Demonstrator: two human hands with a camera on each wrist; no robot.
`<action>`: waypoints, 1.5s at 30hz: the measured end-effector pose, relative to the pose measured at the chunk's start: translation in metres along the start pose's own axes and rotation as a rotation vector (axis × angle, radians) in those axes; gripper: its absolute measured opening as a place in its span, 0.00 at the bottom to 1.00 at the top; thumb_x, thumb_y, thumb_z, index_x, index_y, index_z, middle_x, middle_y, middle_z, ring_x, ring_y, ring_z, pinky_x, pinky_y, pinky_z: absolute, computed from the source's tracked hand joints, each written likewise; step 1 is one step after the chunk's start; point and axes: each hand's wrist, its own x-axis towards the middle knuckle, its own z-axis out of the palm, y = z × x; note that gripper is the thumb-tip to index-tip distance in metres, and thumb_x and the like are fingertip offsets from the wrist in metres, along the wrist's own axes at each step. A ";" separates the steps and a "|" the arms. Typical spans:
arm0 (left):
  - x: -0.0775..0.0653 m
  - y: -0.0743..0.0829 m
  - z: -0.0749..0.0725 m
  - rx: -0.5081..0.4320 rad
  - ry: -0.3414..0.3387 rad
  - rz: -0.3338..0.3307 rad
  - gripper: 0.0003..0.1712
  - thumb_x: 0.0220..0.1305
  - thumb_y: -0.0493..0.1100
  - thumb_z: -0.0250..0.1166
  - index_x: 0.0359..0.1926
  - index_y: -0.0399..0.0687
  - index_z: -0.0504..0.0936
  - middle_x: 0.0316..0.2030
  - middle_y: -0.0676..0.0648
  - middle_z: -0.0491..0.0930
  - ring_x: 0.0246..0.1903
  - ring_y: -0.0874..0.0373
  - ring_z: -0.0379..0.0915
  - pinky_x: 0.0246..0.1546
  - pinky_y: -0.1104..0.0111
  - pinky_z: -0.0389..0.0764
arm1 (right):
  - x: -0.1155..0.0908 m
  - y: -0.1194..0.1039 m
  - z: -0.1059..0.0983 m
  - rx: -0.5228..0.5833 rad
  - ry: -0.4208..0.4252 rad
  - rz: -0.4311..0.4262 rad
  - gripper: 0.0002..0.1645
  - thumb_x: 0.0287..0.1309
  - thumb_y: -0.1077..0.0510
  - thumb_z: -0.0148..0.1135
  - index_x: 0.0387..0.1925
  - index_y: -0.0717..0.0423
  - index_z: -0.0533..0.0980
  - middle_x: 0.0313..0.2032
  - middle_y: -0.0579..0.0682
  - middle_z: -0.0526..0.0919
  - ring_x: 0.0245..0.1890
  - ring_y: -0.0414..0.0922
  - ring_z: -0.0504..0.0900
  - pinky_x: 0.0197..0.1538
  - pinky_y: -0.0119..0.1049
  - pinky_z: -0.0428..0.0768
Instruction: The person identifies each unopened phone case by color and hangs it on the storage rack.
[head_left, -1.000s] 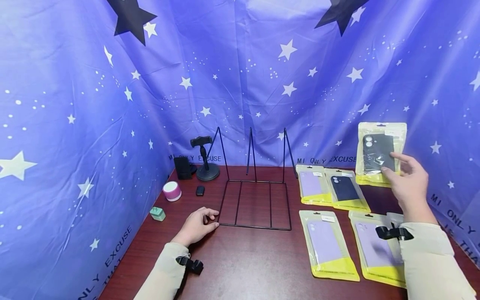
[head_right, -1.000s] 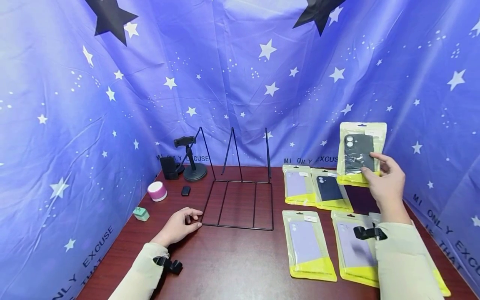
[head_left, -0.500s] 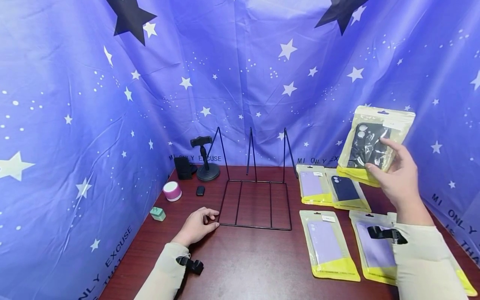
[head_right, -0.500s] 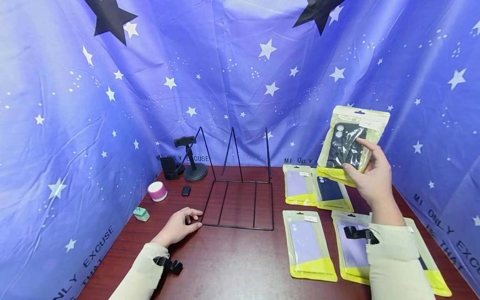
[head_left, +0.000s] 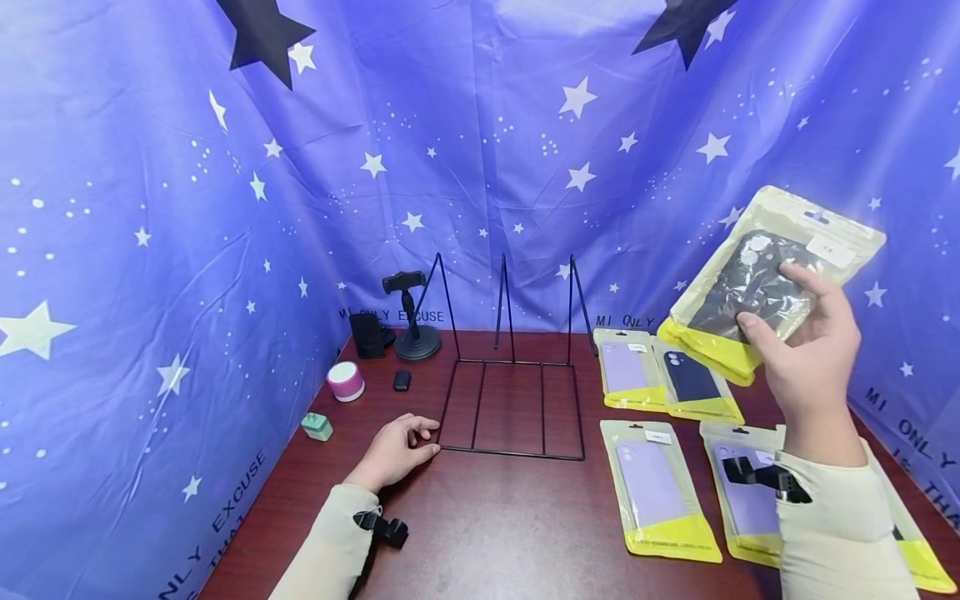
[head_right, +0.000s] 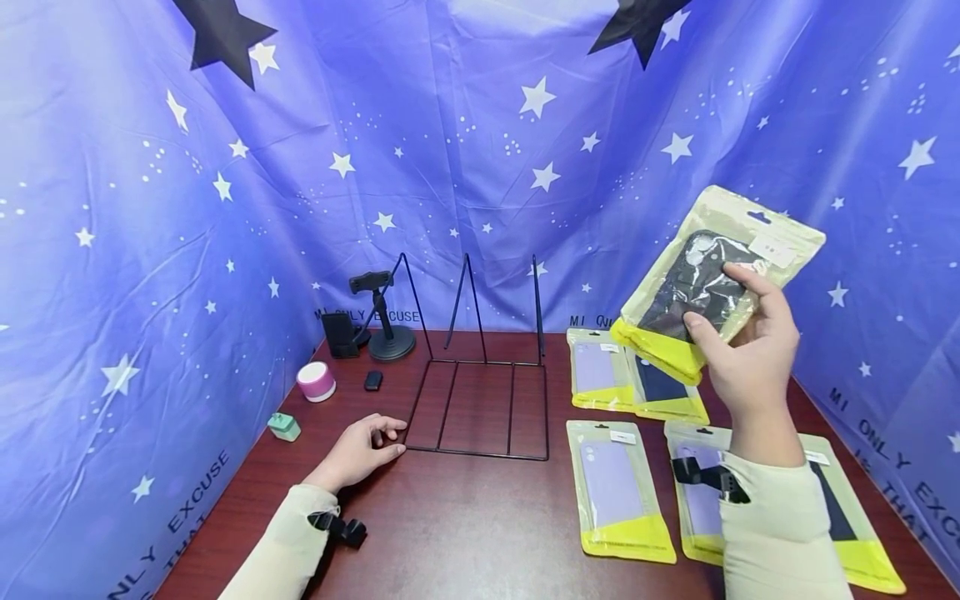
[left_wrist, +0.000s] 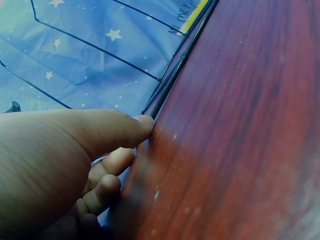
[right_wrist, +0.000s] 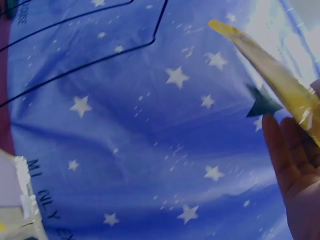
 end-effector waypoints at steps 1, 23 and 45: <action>0.000 0.000 0.000 0.004 -0.001 -0.001 0.18 0.60 0.43 0.79 0.52 0.55 0.88 0.35 0.60 0.76 0.31 0.64 0.70 0.36 0.68 0.73 | 0.000 -0.003 0.003 -0.011 0.010 -0.018 0.35 0.40 0.84 0.64 0.57 0.79 0.76 0.56 0.63 0.79 0.60 0.53 0.74 0.66 0.35 0.70; 0.000 0.000 0.000 0.000 0.016 0.009 0.17 0.60 0.44 0.79 0.51 0.57 0.89 0.34 0.61 0.76 0.31 0.65 0.71 0.36 0.68 0.74 | -0.026 -0.045 0.043 0.195 -0.244 -0.019 0.41 0.41 0.88 0.57 0.64 0.79 0.69 0.57 0.70 0.76 0.49 0.54 0.84 0.43 0.32 0.85; 0.001 -0.002 0.000 -0.006 0.008 0.006 0.18 0.60 0.44 0.79 0.51 0.55 0.89 0.34 0.60 0.77 0.31 0.64 0.71 0.36 0.68 0.74 | -0.057 -0.049 0.075 0.041 -0.493 -0.043 0.35 0.49 0.83 0.65 0.62 0.82 0.70 0.51 0.61 0.83 0.39 0.43 0.86 0.44 0.27 0.83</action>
